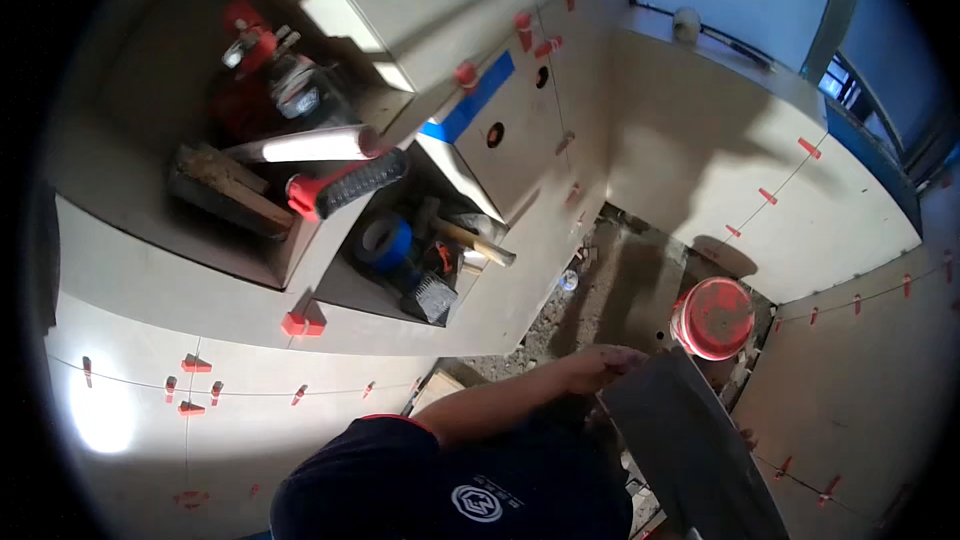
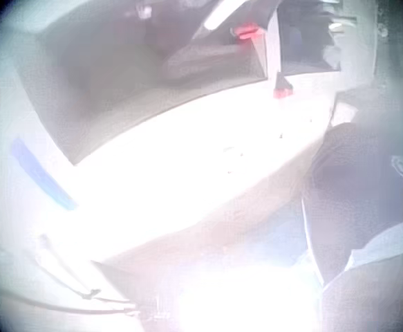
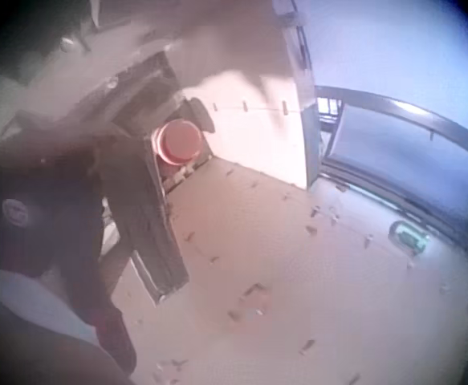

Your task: The person measures a space, cuts a tile to size using a power saw while sitting on the floor, applies mortar to the back of the tile with a trowel, and then positions it onto the wall, tapping it with a rubber mallet.

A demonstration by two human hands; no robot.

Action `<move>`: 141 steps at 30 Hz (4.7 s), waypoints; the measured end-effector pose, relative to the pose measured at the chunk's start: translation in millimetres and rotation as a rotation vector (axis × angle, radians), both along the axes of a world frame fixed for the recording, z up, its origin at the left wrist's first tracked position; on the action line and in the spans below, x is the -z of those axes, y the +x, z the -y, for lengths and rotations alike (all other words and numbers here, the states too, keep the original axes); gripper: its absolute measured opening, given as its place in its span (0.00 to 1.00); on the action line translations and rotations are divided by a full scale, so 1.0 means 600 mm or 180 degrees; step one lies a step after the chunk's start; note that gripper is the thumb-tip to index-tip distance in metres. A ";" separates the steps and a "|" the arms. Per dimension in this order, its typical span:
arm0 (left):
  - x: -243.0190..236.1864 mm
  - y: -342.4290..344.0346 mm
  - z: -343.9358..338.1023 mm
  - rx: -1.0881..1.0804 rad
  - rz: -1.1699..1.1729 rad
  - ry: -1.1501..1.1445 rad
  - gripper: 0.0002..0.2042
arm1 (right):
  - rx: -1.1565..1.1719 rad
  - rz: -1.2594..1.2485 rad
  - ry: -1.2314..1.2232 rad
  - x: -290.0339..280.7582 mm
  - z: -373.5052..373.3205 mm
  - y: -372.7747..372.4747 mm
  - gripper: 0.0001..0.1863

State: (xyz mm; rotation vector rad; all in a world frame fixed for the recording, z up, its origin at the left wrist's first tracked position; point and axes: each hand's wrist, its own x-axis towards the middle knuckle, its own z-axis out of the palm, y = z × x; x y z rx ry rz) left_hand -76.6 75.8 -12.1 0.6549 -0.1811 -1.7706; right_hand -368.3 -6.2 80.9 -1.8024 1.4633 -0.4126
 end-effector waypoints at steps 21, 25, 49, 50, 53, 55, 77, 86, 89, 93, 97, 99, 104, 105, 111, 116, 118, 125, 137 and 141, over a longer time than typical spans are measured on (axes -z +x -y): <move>-0.645 0.209 -0.209 -0.1109 0.5796 -0.0305 0.19 | -0.1628 -0.0138 -0.0353 0.003 0.125 0.369 0.48; -0.739 0.189 -0.226 -0.1950 0.7100 0.1165 0.14 | -0.1673 -0.0289 -0.0398 0.012 0.162 0.369 0.47; -0.694 0.578 -0.102 0.0614 0.8051 0.4300 0.11 | -0.2067 -0.6354 -0.2917 0.162 0.331 0.113 0.43; -0.703 0.562 -0.121 0.0615 0.8023 0.4477 0.11 | -0.2110 -0.6373 -0.2983 0.166 0.328 0.111 0.43; -0.697 0.577 -0.130 0.0591 0.7997 0.4528 0.11 | -0.2073 -0.6498 -0.2918 0.165 0.314 0.104 0.42; -0.698 0.586 -0.137 0.0600 0.7993 0.4560 0.11 | -0.2065 -0.6589 -0.2891 0.166 0.304 0.103 0.42; -0.702 0.642 -0.219 0.0873 0.8016 0.4864 0.09 | -0.1876 -0.6514 -0.2908 0.164 0.290 0.087 0.38; -0.716 0.676 -0.273 0.1182 0.8072 0.5012 0.08 | -0.1867 -0.6415 -0.2910 0.162 0.285 0.088 0.37; -0.725 0.681 -0.292 0.1347 0.8090 0.5069 0.08 | -0.1877 -0.6377 -0.2930 0.162 0.286 0.087 0.36; -0.735 0.693 -0.313 0.1546 0.8107 0.5136 0.08 | -0.1866 -0.6327 -0.2948 0.161 0.287 0.091 0.36; -0.741 0.703 -0.350 0.1751 0.8106 0.5218 0.07 | -0.1873 -0.6284 -0.3047 0.163 0.290 0.099 0.35; -0.745 0.720 -0.367 0.1936 0.8148 0.5193 0.07 | -0.1885 -0.6255 -0.3099 0.162 0.293 0.100 0.35; -0.757 0.744 -0.409 0.2264 0.8235 0.5218 0.07 | -0.1893 -0.6223 -0.3341 0.162 0.304 0.108 0.34; -0.759 0.746 -0.420 0.2342 0.8237 0.5226 0.07 | -0.1899 -0.6231 -0.3387 0.161 0.305 0.111 0.34; -0.751 0.759 -0.467 0.2647 0.8256 0.5256 0.07 | -0.1945 -0.6218 -0.3674 0.165 0.323 0.119 0.33; -0.740 0.764 -0.494 0.2826 0.8304 0.5245 0.07 | -0.1923 -0.6220 -0.3843 0.164 0.339 0.126 0.32; -0.764 0.724 -0.548 0.2995 0.8195 0.5426 0.07 | -0.2041 -0.6100 -0.4039 0.168 0.331 0.132 0.32; -0.742 0.747 -0.572 0.3854 0.8412 0.5211 0.07 | -0.2018 -0.6122 -0.4186 0.166 0.345 0.129 0.31; -0.901 0.633 -0.508 -0.0164 0.8808 0.4029 0.15 | -0.1813 -0.6397 -0.4155 0.135 0.384 0.077 0.30; -0.892 0.409 -0.366 -0.1013 0.8379 0.5496 0.13 | -0.1772 -0.6652 -0.4105 0.118 0.386 0.029 0.29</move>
